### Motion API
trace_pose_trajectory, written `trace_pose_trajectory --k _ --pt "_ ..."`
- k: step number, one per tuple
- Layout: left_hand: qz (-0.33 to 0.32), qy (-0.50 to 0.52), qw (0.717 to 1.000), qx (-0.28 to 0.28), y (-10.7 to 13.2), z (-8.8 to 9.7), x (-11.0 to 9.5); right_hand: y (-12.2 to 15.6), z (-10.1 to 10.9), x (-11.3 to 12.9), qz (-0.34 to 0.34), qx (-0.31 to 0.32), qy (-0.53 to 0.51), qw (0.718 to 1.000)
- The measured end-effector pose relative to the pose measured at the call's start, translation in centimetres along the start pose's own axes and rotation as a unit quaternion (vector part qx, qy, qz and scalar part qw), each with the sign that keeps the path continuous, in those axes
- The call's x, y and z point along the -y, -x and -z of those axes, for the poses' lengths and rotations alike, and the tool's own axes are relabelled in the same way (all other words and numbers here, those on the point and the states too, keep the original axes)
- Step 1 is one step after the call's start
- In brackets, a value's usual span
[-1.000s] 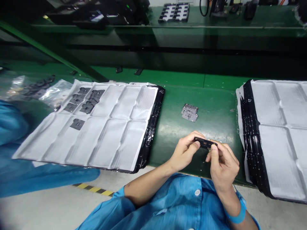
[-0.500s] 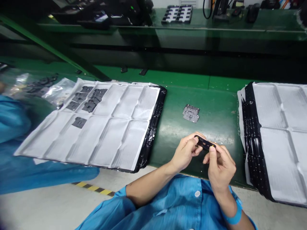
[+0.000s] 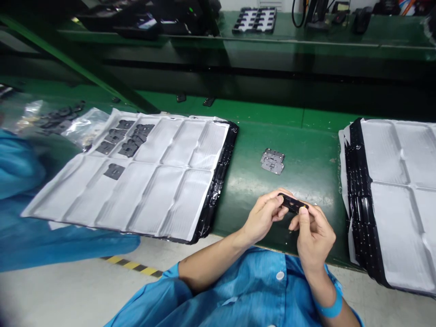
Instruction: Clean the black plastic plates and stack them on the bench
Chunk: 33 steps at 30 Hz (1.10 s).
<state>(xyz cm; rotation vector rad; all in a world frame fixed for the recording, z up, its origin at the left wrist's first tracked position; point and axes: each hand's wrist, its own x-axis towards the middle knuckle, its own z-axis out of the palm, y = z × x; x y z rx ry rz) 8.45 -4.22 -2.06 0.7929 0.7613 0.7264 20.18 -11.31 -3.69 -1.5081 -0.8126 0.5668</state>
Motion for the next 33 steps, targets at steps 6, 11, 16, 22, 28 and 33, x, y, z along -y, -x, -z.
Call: trace_pose_trajectory --k 6,11,16,22,28,33 --pt "-0.021 -0.021 0.999 -0.029 -0.1 -0.3 0.2 0.5 -0.4 -0.1 -0.014 -0.001 -0.01 1.0" --pt "-0.041 -0.029 0.998 -0.029 -0.3 -0.1 0.5 0.7 -0.6 -0.2 -0.015 0.001 -0.017 1.0" --pt "-0.046 -0.068 0.996 -0.014 -0.2 0.1 0.5 0.6 -0.4 -0.7 -0.025 0.003 -0.021 0.999" --pt "-0.152 -0.215 0.965 0.002 0.1 0.8 -0.3 -0.3 0.3 -0.9 -0.047 0.007 -0.027 0.999" --pt "-0.219 -0.314 0.924 0.002 -0.1 1.5 -1.2 -1.5 0.6 -0.2 -0.02 0.038 0.003 0.999" --pt "-0.176 -0.283 0.943 -0.023 -0.4 1.5 -0.7 -2.2 1.9 -0.7 0.043 0.067 0.1 0.992"
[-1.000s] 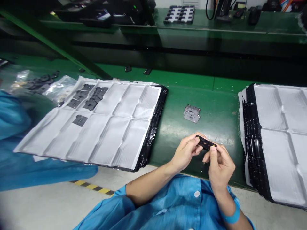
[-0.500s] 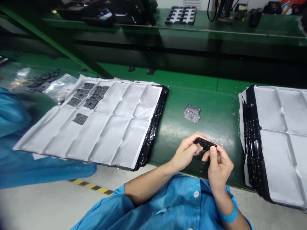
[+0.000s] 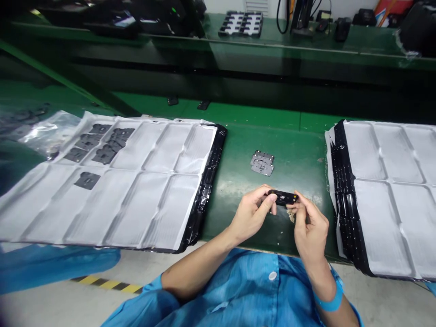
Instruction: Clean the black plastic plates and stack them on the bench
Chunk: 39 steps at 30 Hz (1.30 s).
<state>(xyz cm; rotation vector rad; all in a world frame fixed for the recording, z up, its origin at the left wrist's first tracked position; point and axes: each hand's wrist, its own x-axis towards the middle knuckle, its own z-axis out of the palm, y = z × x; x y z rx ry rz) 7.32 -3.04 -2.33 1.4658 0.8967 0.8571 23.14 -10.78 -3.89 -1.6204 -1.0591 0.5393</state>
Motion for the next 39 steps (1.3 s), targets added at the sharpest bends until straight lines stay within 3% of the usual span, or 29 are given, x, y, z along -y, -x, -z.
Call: trace_pose_trajectory --k 4,9,15,22,25,29,32,34,37,39 --pt "0.073 0.104 0.992 0.027 0.0 -0.2 -0.2 -0.2 0.7 0.3 0.038 -0.015 0.061 0.997" --pt "0.084 0.15 0.985 0.034 0.4 -0.5 -0.6 0.0 0.3 1.5 -0.015 0.032 -0.008 0.999" --pt "0.012 0.037 0.999 -0.001 1.1 -0.5 -0.1 -0.1 0.3 1.5 -0.035 0.056 -0.042 0.997" --pt "-0.098 -0.047 0.993 -0.05 0.4 -0.4 0.1 -0.7 0.3 0.9 0.04 0.034 0.029 0.998" --pt "-0.094 -0.094 0.99 -0.038 0.2 -0.3 0.2 -1.2 0.4 1.0 0.075 0.02 0.054 0.996" --pt "-0.114 -0.156 0.981 -0.015 0.0 1.0 0.3 -1.4 1.1 0.6 0.07 -0.004 0.036 0.997" --pt "-0.112 -0.265 0.958 0.003 0.6 2.1 0.8 -1.3 1.6 0.5 0.05 -0.109 0.015 0.993" --pt "-0.096 -0.365 0.925 0.041 1.5 1.8 1.4 -1.2 1.7 0.8 0.041 -0.166 0.001 0.985" --pt "-0.066 -0.48 0.871 0.086 3.0 -0.5 2.3 -1.1 1.6 1.3 0.022 -0.191 -0.028 0.981" --pt "-0.06 -0.5 0.858 0.1 3.5 -2.5 2.7 -1.2 1.3 1.6 -0.002 -0.17 -0.047 0.984"
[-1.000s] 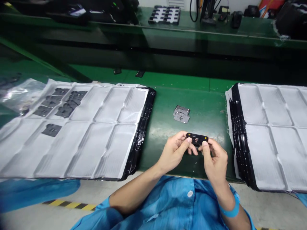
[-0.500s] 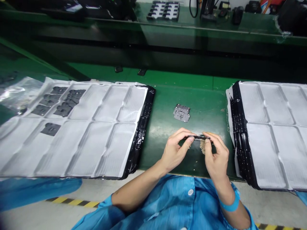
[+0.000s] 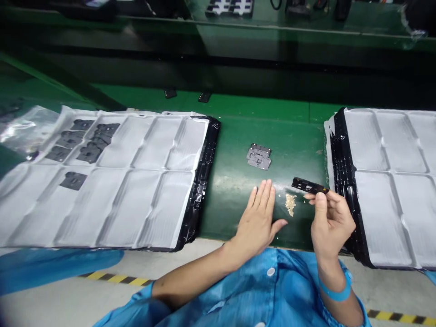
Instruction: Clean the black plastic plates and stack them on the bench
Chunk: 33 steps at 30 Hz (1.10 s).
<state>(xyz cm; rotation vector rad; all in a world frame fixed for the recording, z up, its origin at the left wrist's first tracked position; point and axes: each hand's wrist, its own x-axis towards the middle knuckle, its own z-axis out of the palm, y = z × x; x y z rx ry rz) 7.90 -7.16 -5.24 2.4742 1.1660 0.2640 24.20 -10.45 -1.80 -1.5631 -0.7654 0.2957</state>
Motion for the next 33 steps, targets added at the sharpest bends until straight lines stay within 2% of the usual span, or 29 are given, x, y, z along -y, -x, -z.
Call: trace_pose_trajectory --k 2,4,5,8,10,11,16,19,25,33 --pt "-0.042 0.04 0.998 0.012 -0.3 -0.8 -1.2 0.0 -0.2 0.1 -0.025 0.025 -0.01 0.999" --pt "-0.086 0.122 0.989 0.016 -0.6 -0.7 -1.5 0.0 -0.3 0.3 -0.043 0.032 -0.017 0.998" --pt "-0.086 0.168 0.982 0.006 -0.6 -0.4 -1.3 0.0 -0.2 0.4 -0.051 0.03 -0.02 0.998" --pt "-0.018 0.288 0.955 -0.073 -0.4 1.3 0.0 0.1 -0.2 0.8 -0.068 0.039 -0.019 0.997" --pt "0.006 0.361 0.926 -0.113 -0.3 2.7 0.6 0.3 -0.4 1.1 -0.069 0.069 -0.008 0.995" --pt "0.01 0.4 0.909 -0.115 -0.4 3.2 0.7 0.5 -0.5 1.3 -0.067 0.085 -0.004 0.994" --pt "0.061 0.574 0.813 -0.072 -1.0 4.2 -0.3 0.9 -0.8 1.4 -0.047 0.105 0.007 0.993" --pt "0.079 0.618 0.78 -0.063 -1.0 4.0 -0.8 0.9 -0.8 1.1 -0.062 0.109 -0.011 0.992" --pt "0.093 0.636 0.763 -0.059 -0.7 3.5 -1.1 1.4 -1.1 -0.1 -0.111 0.117 -0.093 0.982" --pt "0.088 0.639 0.761 -0.064 -0.5 3.5 -1.5 1.9 -1.7 -0.2 -0.138 0.085 -0.14 0.977"
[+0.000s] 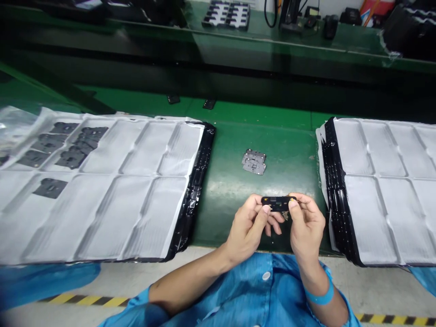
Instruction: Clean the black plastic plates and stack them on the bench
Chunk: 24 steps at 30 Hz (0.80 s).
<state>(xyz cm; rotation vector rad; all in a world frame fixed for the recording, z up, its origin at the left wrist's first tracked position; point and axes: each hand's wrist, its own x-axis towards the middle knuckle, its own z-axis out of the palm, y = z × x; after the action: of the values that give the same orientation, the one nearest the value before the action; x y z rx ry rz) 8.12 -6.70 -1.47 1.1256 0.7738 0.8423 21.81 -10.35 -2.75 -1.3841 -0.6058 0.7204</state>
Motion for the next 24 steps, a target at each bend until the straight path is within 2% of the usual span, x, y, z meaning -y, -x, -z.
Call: trace_pose_trajectory --k 5,17,24 --pt "-0.009 -0.023 1.0 0.004 0.2 0.2 -0.1 0.0 0.2 -0.1 -0.015 0.001 -0.01 1.0" --pt "-0.03 -0.079 0.996 0.034 0.5 0.8 -0.4 -0.4 1.2 0.0 -0.022 0.046 0.039 0.998" --pt "-0.027 -0.096 0.994 0.046 0.8 0.7 -0.8 -0.3 0.2 0.1 -0.014 0.007 -0.01 1.0"
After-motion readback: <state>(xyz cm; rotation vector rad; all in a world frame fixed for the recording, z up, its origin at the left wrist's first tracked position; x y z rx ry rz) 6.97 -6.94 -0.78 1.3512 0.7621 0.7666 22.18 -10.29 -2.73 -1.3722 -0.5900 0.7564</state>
